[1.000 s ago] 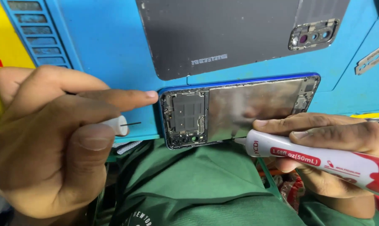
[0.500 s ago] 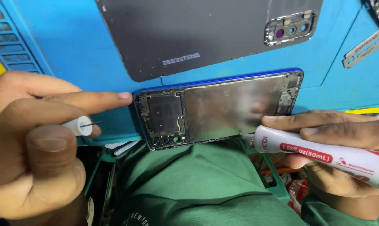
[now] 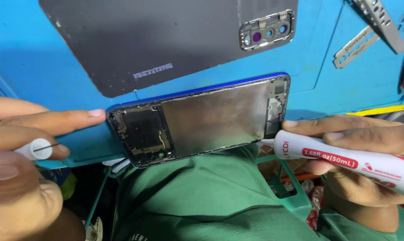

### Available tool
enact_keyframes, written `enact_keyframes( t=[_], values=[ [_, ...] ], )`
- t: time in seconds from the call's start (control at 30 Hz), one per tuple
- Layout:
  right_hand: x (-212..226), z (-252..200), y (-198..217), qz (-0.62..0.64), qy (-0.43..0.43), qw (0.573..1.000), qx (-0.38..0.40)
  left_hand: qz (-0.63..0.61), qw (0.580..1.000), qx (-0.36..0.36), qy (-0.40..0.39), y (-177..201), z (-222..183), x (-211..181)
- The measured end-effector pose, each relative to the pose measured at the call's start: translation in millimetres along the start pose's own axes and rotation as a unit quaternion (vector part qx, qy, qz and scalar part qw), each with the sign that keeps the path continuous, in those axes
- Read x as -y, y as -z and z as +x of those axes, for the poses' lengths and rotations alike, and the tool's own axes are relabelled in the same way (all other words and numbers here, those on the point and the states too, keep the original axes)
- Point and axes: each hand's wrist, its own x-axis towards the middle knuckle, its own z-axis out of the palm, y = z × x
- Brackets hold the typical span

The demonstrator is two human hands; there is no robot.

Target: The person applies adhesive from a tube to the edges of a mobile phone chassis and then presses a back cover onto the phone, repeating the process with another phone screen and chassis.

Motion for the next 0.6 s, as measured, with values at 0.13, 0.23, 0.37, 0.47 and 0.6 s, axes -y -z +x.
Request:
enact_keyframes(
  t=[0.13, 0.23, 0.37, 0.47, 0.6],
  values=[
    [-15, -16, 4, -0.343, 0.072, 0.898, -0.266, -0.061, 0.994, -0.064, -0.069, -15, -8, -2],
    [-3, -23, 17, -0.243, -0.025, 0.933, -0.263, -0.067, 0.992, -0.099, -0.046, -25, -11, -3],
    [-9, -20, 32, 0.099, 0.035, 0.99, 0.09, -0.043, 0.996, -0.055, -0.058, -26, -18, 12],
    [-2, -28, 31, 0.005, 0.01, 1.0, 0.019, -0.09, 0.99, -0.107, -0.015, -34, -17, -2],
    [-43, -34, 92, 0.223, -0.11, 0.922, 0.295, -0.129, 0.982, -0.138, 0.005, -39, -17, -7]
  ],
)
